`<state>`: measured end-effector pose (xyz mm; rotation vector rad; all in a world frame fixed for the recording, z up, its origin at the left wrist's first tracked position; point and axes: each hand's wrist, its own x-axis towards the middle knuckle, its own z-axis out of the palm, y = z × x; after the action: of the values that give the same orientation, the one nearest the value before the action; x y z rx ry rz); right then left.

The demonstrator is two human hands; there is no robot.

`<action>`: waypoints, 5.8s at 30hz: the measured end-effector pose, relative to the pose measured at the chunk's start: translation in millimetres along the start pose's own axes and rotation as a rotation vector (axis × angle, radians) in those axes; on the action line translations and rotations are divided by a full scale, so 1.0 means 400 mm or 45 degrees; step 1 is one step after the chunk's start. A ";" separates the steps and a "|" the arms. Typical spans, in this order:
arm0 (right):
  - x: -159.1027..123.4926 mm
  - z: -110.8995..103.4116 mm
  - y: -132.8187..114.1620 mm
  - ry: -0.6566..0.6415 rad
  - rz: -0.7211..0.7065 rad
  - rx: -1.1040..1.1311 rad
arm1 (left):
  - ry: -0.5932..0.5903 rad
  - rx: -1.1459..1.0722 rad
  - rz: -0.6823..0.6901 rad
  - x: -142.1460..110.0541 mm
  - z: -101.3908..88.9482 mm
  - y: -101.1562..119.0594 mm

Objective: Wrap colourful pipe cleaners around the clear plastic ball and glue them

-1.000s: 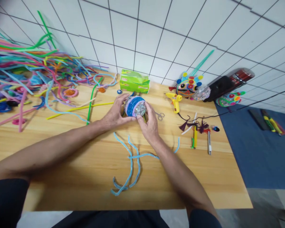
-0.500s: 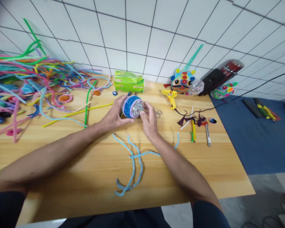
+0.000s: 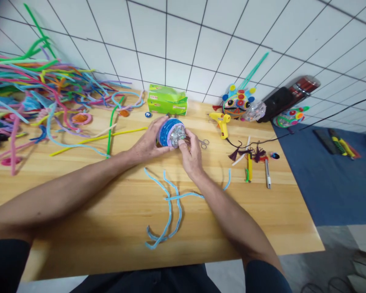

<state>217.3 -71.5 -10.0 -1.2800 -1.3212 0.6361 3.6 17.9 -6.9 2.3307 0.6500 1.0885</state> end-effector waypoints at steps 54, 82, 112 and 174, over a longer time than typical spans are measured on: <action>0.017 0.008 -0.011 -0.017 -0.008 0.126 | 0.127 -0.495 -0.286 0.017 -0.021 0.009; 0.000 0.013 -0.048 -0.069 -0.126 0.012 | 0.180 -0.657 -0.306 0.016 -0.022 0.019; -0.002 0.005 -0.025 -0.306 -0.118 0.086 | 0.031 -0.409 -0.165 -0.016 -0.039 0.028; 0.055 -0.038 -0.031 -0.345 -0.457 -0.460 | -0.043 0.004 0.201 -0.008 -0.001 0.007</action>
<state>232.5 -59.3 12.2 -1.2211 -1.9025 0.3316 2.1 13.9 -7.1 2.4315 0.4622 1.1137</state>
